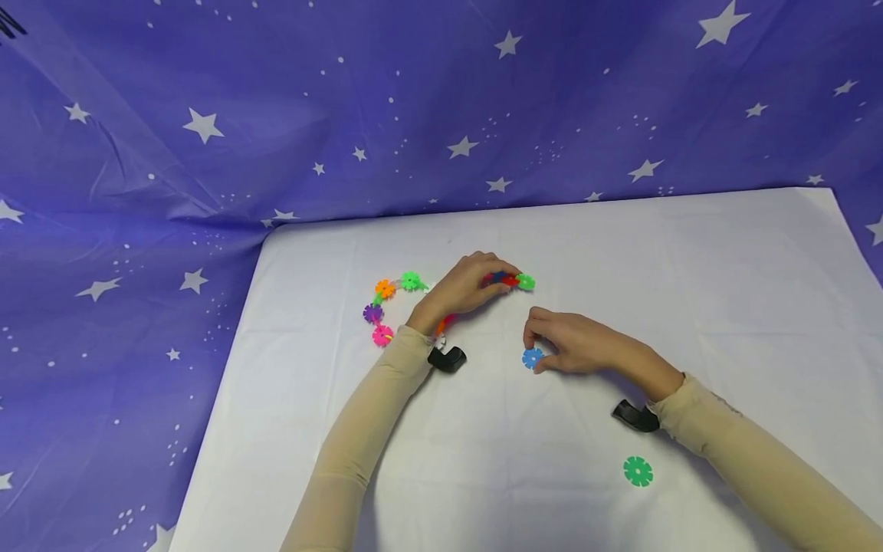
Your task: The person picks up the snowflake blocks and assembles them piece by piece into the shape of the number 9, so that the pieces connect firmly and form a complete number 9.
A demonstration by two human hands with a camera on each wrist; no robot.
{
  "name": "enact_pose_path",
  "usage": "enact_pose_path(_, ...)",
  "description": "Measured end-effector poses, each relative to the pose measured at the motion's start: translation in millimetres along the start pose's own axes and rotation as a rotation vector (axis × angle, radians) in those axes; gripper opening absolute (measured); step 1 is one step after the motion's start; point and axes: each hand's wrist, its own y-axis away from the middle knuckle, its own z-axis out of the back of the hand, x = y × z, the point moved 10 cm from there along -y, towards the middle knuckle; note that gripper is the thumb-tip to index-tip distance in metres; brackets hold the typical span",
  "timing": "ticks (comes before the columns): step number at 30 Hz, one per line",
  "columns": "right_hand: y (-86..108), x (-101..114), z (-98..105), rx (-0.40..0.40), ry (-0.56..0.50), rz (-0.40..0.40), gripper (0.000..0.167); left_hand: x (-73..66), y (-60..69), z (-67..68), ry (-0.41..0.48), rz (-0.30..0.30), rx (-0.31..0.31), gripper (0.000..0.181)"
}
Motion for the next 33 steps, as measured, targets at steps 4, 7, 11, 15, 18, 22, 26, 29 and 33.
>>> enact_pose_path(4, 0.0, -14.7, 10.1, -0.089, -0.057, -0.087, 0.024, -1.1, 1.3, 0.4, 0.007, -0.005, -0.009, 0.037)
enact_pose_path(7, 2.9, -32.7, 27.3, -0.237, -0.123, -0.162, 0.015, -3.1, 1.8, 1.8, 0.017, -0.008, -0.022, 0.038)
enact_pose_path(11, 8.9, -56.8, 44.1, -0.403, -0.342, -0.253, 0.018, -4.9, 1.6, 3.6, 0.019, -0.013, -0.047, 0.036)
enact_pose_path(15, 10.6, -68.4, 46.5, -0.458, -0.560, -0.323, 0.029, -6.6, 0.9, 6.6, 0.000, -0.029, -0.082, 0.034)
enact_pose_path(18, 10.3, -68.1, 46.2, -0.469, -0.633, -0.350, 0.032, -8.6, 1.0, 8.8, -0.013, -0.036, -0.099, 0.033)
enact_pose_path(22, 12.4, -65.3, 48.2, -0.499, -0.703, -0.344, 0.034, -10.5, 0.9, 10.3, -0.036, -0.033, -0.105, 0.032)
enact_pose_path(26, 16.8, -64.8, 51.2, -0.527, -0.746, -0.347, 0.039, -11.4, 0.2, 10.3, -0.066, -0.026, -0.100, 0.032)
enact_pose_path(29, 18.1, -66.2, 51.4, -0.535, -0.766, -0.377, 0.041, -12.7, 0.1, 9.9, -0.068, -0.030, -0.094, 0.032)
enact_pose_path(33, 18.1, -69.5, 48.5, -0.525, -0.780, -0.414, 0.044, -14.7, 0.2, 9.6, -0.067, -0.043, -0.094, 0.032)
